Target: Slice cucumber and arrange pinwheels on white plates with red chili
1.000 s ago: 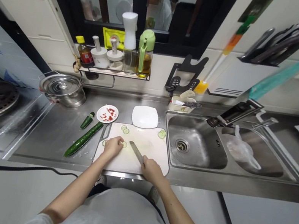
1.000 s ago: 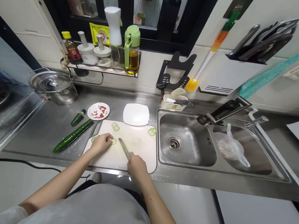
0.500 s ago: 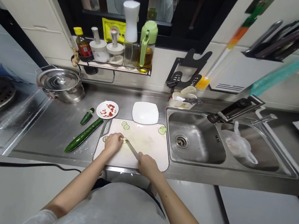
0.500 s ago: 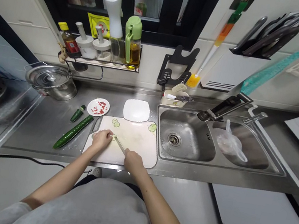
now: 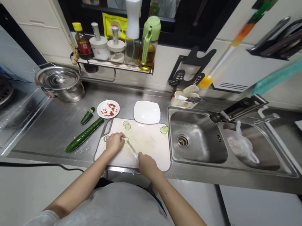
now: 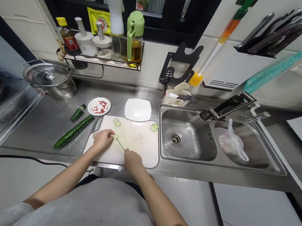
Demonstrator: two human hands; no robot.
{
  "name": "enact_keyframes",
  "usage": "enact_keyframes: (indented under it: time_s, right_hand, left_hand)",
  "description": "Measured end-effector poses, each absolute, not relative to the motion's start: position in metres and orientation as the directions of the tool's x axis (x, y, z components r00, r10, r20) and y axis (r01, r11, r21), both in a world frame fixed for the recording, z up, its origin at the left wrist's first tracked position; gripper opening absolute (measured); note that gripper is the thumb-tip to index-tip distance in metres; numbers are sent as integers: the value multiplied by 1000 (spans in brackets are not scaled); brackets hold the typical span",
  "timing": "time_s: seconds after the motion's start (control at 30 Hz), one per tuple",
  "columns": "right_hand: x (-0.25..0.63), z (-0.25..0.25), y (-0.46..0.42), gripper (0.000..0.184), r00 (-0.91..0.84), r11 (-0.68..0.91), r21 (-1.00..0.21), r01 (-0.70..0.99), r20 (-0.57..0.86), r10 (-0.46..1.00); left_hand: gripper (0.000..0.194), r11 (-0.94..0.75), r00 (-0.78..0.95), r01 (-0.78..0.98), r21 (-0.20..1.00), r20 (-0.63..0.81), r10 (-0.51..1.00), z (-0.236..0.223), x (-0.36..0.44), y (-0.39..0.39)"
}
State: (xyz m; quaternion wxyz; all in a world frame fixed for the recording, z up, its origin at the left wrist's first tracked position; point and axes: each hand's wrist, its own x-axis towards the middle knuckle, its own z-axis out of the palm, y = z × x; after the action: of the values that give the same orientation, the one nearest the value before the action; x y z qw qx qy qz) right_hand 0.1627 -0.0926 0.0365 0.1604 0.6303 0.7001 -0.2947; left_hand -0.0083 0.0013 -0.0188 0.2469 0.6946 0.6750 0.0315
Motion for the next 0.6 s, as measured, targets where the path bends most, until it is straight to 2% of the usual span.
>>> enact_keyframes:
  time_s: [0.6]
  right_hand:
    - [151,30,-86,31,-144,4,-236,972,-579,803]
  left_hand:
    - [25,30,95,927,373,-314,945,-12,-7,0]
